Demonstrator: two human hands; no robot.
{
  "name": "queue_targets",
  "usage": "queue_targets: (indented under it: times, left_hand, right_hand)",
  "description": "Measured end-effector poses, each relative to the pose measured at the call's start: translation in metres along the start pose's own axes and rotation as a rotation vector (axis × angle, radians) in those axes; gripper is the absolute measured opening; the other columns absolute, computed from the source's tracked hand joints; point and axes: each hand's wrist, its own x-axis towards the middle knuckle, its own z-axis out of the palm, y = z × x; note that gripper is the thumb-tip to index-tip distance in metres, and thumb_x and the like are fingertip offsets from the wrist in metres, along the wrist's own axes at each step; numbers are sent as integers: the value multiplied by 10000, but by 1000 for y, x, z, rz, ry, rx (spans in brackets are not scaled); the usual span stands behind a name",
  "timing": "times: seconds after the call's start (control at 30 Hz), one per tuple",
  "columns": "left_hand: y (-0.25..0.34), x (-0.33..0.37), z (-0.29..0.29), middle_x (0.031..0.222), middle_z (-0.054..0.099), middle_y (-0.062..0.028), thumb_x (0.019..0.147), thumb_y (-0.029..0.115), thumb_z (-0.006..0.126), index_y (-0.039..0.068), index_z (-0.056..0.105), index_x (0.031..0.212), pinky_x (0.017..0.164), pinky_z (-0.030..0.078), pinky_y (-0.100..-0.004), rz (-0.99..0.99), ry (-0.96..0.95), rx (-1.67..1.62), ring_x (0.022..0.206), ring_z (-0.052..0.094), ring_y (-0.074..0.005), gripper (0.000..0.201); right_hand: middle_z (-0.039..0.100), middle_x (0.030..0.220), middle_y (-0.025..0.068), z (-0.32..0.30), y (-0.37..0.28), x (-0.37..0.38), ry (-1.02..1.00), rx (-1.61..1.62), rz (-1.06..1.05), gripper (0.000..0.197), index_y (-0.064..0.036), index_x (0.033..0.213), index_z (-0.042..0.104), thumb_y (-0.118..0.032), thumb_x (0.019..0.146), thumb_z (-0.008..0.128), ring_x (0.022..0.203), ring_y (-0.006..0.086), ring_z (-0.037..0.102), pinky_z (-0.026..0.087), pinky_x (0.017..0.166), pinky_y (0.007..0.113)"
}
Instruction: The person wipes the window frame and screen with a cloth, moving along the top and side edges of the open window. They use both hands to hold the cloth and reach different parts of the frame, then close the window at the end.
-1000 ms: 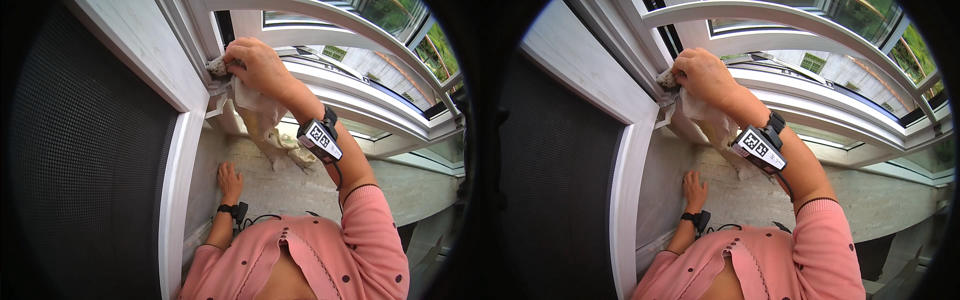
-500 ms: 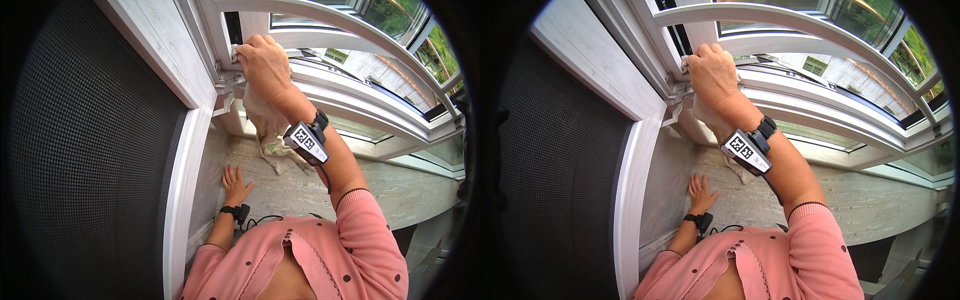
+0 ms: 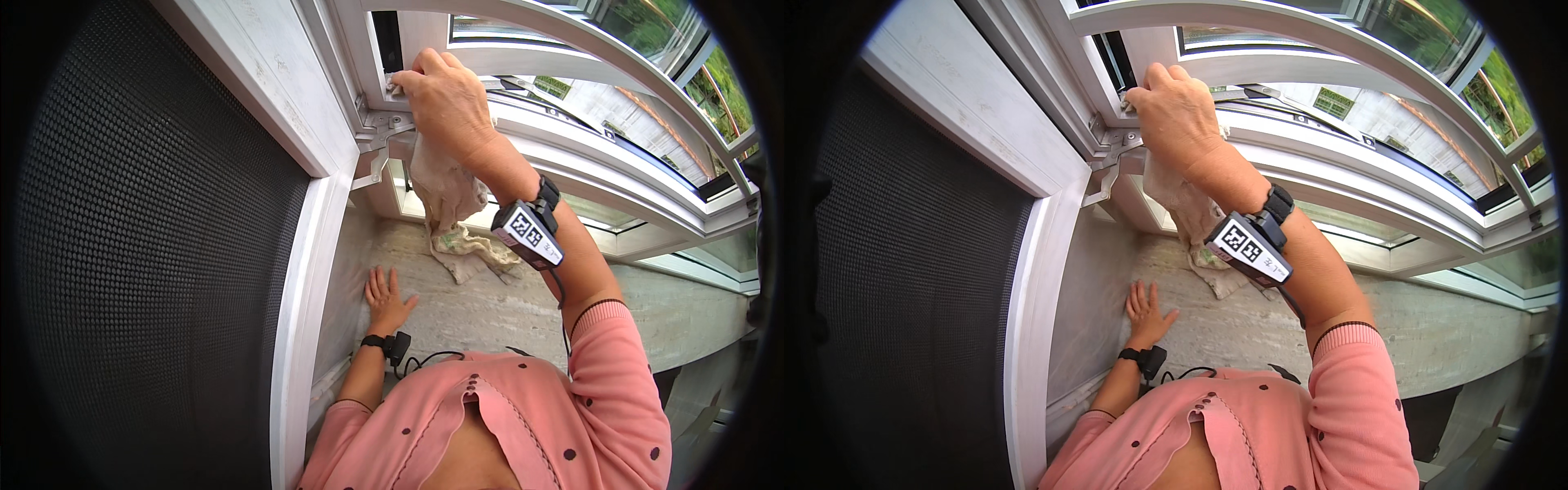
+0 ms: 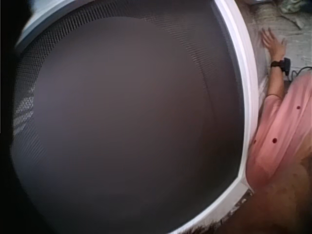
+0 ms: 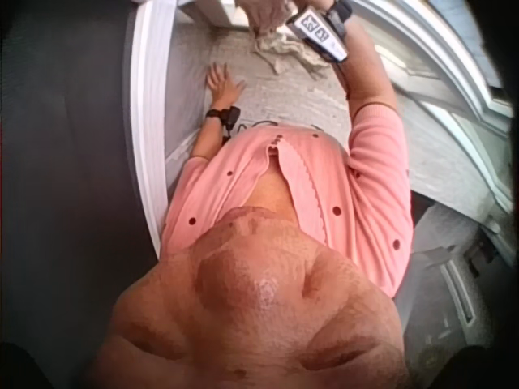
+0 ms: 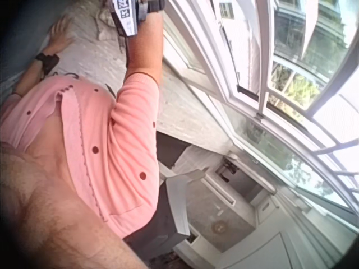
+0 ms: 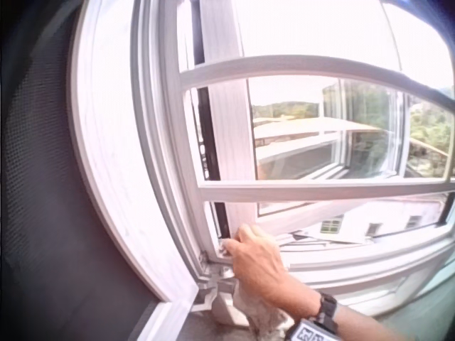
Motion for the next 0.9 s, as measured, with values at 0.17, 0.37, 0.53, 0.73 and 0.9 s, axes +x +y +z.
queue_targets:
  times: [0.17, 0.37, 0.53, 0.73, 0.9]
  left_hand:
    - [1, 0, -1, 1592, 113, -252, 838, 550, 654, 58, 190, 1544, 1179, 37, -547, -10, -10, 9, 1483, 37, -411, 977]
    - [2, 1, -1, 1592, 111, -254, 838, 555, 656, 61, 188, 1545, 1178, 37, -547, -1, -1, 29, 1480, 40, -415, 981]
    - [0, 0, 0, 1593, 98, -256, 846, 559, 653, 67, 178, 1548, 1176, 36, -550, -7, -17, 28, 1478, 34, -417, 980]
    - [1, 1, -3, 1596, 84, -252, 844, 556, 659, 76, 167, 1551, 1173, 31, -552, -14, -31, 11, 1479, 23, -415, 986]
    - [0, 1, 1, 1595, 87, -249, 839, 560, 662, 84, 177, 1550, 1175, 27, -550, -21, -27, 31, 1481, 19, -411, 984]
  right_hand:
    - [580, 892, 60, -8, 10, 1, -108, 17, -189, 188, -117, 895, 744, -50, 737, 666, 874, 229, 592, 514, 730, 349]
    - [577, 906, 93, -24, 11, -13, -115, 122, -212, 213, -81, 968, 731, -40, 789, 623, 870, 261, 590, 519, 747, 356]
    - [577, 890, 92, 2, 2, 4, -62, 47, -65, 135, -88, 840, 719, -50, 742, 633, 859, 265, 595, 522, 721, 358]
    - [574, 903, 83, -6, 9, -5, -95, 35, -210, 153, -86, 870, 711, -58, 736, 643, 854, 256, 593, 520, 709, 343]
    - [567, 916, 78, -29, 14, -17, -97, 90, -220, 208, -79, 957, 714, -87, 759, 650, 850, 252, 593, 516, 712, 341]
